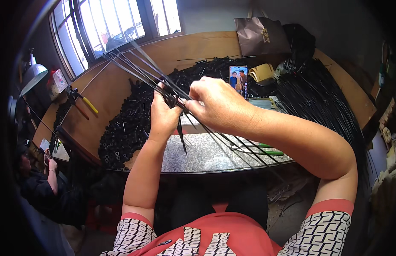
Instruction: The recorder is assembling black bristles into a plastic mounting base and using pliers to secure or trim them.
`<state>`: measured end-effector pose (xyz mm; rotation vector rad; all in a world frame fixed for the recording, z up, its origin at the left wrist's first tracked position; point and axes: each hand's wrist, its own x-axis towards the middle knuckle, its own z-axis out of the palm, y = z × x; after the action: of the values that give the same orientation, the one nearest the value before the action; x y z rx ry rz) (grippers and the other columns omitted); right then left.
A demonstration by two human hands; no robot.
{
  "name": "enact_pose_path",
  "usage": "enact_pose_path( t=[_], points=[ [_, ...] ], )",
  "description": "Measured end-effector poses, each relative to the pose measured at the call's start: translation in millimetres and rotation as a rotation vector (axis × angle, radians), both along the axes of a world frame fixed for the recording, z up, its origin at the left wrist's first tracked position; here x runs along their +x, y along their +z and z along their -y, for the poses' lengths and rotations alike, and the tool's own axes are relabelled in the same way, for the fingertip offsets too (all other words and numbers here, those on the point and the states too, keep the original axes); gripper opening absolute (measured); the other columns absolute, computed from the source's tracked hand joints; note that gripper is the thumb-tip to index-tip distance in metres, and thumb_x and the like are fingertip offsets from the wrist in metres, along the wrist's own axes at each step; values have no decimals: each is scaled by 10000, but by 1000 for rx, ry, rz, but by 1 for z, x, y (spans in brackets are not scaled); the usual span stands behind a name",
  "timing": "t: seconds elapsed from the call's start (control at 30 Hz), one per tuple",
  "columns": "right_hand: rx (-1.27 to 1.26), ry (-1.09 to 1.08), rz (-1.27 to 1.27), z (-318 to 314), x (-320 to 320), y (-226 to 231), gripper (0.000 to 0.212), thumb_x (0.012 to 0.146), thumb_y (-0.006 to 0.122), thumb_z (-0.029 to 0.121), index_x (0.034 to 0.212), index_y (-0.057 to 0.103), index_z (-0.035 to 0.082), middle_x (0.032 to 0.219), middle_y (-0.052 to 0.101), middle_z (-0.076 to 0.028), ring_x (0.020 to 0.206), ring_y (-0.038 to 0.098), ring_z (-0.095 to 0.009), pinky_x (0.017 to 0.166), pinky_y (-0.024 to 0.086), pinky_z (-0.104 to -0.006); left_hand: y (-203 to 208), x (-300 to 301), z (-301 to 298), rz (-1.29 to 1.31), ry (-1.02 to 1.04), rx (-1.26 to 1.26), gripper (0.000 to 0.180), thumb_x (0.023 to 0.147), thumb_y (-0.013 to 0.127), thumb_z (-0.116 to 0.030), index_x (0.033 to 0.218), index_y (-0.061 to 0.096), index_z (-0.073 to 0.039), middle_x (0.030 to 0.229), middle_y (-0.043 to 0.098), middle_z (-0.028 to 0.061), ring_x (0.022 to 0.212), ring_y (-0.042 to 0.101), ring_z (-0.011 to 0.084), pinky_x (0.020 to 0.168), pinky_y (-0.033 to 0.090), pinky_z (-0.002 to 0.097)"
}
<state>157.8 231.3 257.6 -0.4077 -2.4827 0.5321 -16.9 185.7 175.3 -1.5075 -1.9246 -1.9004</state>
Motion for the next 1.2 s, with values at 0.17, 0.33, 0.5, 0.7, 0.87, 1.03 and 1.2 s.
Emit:
enact_pose_path(
  t=[0.17, 0.33, 0.5, 0.7, 0.87, 1.03, 1.2],
  points=[
    [6, -17, -73, 0, 3, 29, 182, 909, 620, 157, 860, 599, -18, 714, 588, -11, 636, 544, -76, 579, 454, -233, -5, -10, -3, 16, 16, -18, 648, 730, 742, -29, 1290, 418, -25, 870, 689, 137, 823, 686, 258, 785, 519, 350],
    [-396, 86, -176, 4, 18, 61, 227, 956, 575, 228, 856, 571, 24, 606, 533, 23, 413, 454, -21, 358, 359, -180, -15, -29, -11, 34, -3, -10, 630, 720, 736, 14, 1277, 446, -29, 866, 689, 120, 804, 680, 224, 764, 519, 329],
    [-527, 167, -282, -22, 37, 85, 232, 976, 541, 255, 854, 550, 57, 524, 402, 80, 378, 320, 7, 332, 261, -146, -19, -53, -19, 94, -21, 0, 468, 747, 731, 16, 1173, 537, 11, 856, 683, 71, 757, 640, 128, 738, 508, 275],
    [-539, 178, -335, -44, 64, 89, 223, 979, 532, 250, 849, 531, 68, 539, 386, 84, 412, 337, 15, 336, 260, -132, -16, -85, -22, 281, -37, -10, 199, 807, 730, -74, 974, 671, 16, 857, 681, 28, 760, 600, 82, 710, 484, 242],
    [-260, -113, -140, -50, 42, 47, 195, 931, 595, 242, 859, 570, 62, 629, 487, 48, 499, 415, -16, 420, 324, -189, -5, -71, -16, 358, -147, 86, 127, 853, 706, -82, 939, 673, 5, 784, 633, -17, 699, 537, 48, 644, 439, 218],
    [-45, -61, -91, -53, -1, -12, 194, 913, 603, 186, 847, 572, 6, 719, 572, -42, 681, 523, -110, 617, 441, -289, 22, -29, -20, 347, -301, 165, 195, 891, 666, -87, 1058, 631, 9, 837, 623, -22, 736, 527, 41, 678, 430, 205],
    [-551, 65, -87, -46, -35, -29, 210, 970, 528, 207, 923, 509, 3, 827, 601, -66, 719, 628, -127, 595, 525, -277, 32, -23, -29, 211, -445, 187, 234, 939, 579, -77, 1151, 553, 19, 882, 609, 0, 809, 544, 63, 766, 430, 202]
  ],
)
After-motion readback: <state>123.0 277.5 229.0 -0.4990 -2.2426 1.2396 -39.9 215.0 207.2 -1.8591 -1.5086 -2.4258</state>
